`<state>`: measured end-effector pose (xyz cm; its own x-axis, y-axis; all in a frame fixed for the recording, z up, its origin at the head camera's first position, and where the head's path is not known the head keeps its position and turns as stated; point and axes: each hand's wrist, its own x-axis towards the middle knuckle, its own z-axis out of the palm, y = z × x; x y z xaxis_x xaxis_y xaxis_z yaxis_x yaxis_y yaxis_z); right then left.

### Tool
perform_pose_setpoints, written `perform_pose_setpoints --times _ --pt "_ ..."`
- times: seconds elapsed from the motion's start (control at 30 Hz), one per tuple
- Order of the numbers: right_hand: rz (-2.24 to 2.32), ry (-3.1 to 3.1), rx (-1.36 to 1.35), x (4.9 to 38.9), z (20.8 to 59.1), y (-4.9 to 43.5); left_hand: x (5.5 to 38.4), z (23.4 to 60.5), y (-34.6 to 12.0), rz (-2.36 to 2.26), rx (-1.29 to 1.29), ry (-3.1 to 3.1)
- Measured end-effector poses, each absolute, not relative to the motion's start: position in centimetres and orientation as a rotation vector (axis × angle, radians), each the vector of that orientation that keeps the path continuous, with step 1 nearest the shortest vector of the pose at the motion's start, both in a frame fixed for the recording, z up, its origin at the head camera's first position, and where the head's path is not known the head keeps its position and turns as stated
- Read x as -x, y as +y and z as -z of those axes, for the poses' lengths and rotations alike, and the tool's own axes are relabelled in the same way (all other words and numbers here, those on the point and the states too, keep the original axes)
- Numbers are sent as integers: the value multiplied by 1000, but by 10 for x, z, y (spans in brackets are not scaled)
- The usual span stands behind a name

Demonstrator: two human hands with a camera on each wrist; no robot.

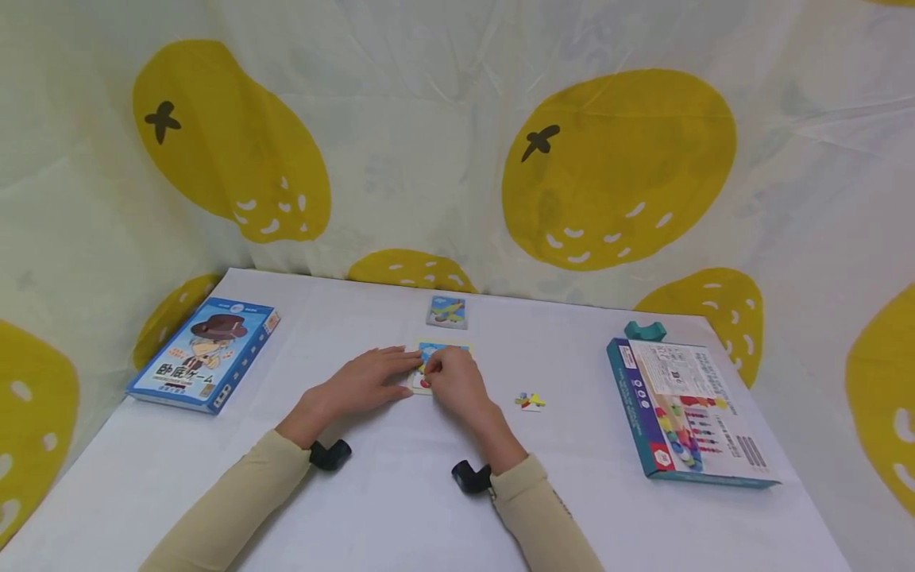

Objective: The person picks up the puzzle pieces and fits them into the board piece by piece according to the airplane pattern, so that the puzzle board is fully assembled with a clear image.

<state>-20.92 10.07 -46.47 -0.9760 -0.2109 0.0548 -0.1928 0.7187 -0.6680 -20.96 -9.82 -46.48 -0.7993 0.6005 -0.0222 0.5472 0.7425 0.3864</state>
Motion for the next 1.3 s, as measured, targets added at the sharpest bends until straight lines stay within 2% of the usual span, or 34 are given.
perform_pose_setpoints --times 0.47,0.7,0.93,1.3 --pt "985 2939 229 204 455 104 210 459 -98 -449 -1032 2791" --pt "1010 2900 298 209 456 115 212 460 -98 -420 -1002 2794" --pt "1094 2881 322 210 449 146 213 459 -95 -422 -995 2791" --pt "975 2816 171 210 440 204 209 457 -98 -417 -999 2787"
